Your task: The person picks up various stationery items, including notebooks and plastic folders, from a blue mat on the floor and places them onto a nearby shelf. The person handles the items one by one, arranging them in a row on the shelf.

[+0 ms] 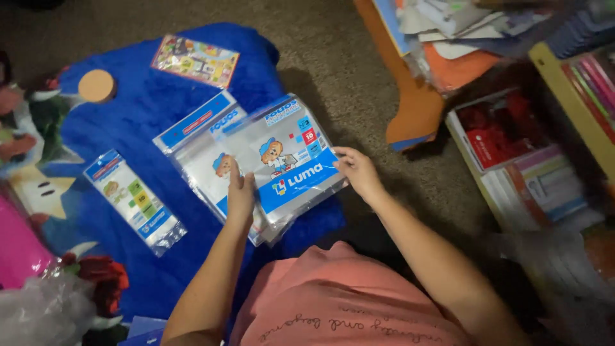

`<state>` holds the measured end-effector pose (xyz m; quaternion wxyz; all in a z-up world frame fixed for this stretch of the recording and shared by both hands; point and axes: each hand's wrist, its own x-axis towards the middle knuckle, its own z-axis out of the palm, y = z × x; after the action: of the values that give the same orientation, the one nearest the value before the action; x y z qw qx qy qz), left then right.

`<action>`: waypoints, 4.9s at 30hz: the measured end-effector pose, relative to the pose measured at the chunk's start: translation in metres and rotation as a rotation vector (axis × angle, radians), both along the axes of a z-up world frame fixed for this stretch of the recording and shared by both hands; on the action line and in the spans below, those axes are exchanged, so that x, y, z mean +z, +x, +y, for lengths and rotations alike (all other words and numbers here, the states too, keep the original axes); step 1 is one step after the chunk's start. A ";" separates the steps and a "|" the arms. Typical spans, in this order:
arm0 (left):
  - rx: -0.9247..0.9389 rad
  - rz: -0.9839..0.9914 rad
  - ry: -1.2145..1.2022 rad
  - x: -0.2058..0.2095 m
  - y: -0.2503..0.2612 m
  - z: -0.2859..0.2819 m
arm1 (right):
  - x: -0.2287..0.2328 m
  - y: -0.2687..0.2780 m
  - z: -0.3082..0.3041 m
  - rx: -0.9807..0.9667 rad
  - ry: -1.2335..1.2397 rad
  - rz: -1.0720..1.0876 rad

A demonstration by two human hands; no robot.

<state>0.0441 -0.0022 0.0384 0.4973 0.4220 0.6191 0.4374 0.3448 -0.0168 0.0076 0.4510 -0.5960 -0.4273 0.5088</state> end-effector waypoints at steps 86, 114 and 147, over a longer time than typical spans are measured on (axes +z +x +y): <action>-1.345 -0.232 0.613 0.124 0.699 -0.260 | 0.147 0.367 -0.528 -1.513 0.533 -0.283; -1.452 0.676 0.940 0.109 0.826 -0.269 | 0.109 0.467 -0.498 -1.299 -0.328 -1.465; -1.622 -0.006 0.988 0.125 0.643 -0.290 | 0.137 0.347 -0.490 -1.274 -0.218 -1.445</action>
<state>0.6869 -0.2924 0.1639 0.4165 0.8847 -0.1190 0.1723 0.6914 -0.5066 0.1446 0.2130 -0.9233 -0.1487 -0.2830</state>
